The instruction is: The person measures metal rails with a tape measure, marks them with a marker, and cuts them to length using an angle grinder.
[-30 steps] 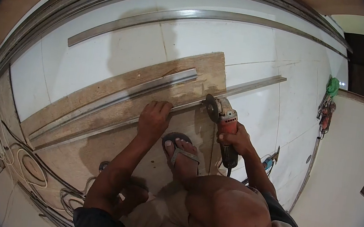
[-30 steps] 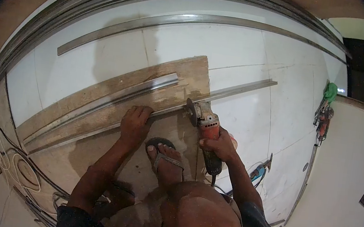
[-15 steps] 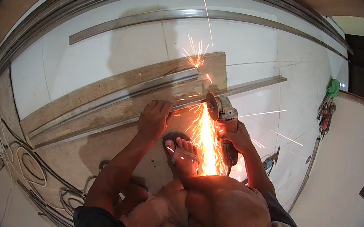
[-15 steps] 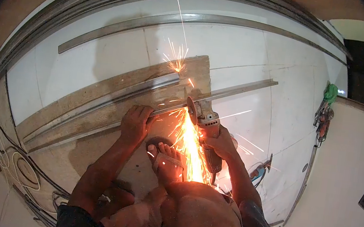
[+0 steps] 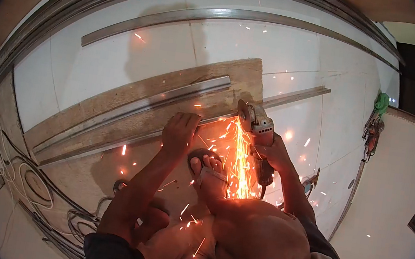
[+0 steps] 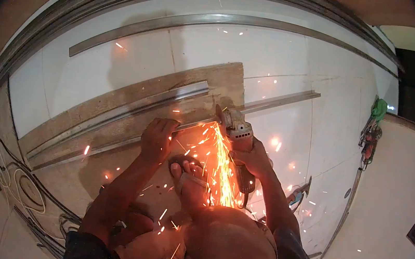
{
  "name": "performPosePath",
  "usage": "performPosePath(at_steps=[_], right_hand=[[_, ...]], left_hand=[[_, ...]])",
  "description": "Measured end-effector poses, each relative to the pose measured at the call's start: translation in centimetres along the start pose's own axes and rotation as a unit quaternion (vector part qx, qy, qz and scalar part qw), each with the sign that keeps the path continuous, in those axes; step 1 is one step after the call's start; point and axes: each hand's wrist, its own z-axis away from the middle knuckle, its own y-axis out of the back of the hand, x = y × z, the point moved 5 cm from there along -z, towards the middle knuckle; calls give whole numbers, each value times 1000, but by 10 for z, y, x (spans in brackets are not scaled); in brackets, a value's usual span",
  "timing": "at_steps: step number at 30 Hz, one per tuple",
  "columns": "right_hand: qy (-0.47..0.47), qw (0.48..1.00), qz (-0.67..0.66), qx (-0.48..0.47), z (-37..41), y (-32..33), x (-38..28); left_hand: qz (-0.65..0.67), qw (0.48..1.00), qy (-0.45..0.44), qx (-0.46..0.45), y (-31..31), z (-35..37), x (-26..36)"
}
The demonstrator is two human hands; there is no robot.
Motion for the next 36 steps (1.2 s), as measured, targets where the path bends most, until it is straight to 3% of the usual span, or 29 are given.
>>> performPosePath(at_steps=[4, 10, 19, 36], right_hand=[[35, 998, 54, 8, -6, 2, -5], [3, 999, 8, -42, 6, 6, -7], [-28, 997, 67, 7, 16, 19, 29], [-27, 998, 58, -4, 22, 1, 4]], left_hand=[[-10, 1000, 3, -1, -1, 2, 3], [17, 1000, 17, 11, -1, 12, 13], [51, 998, -4, 29, -5, 17, 9], [10, 999, -36, 28, -9, 16, 9]])
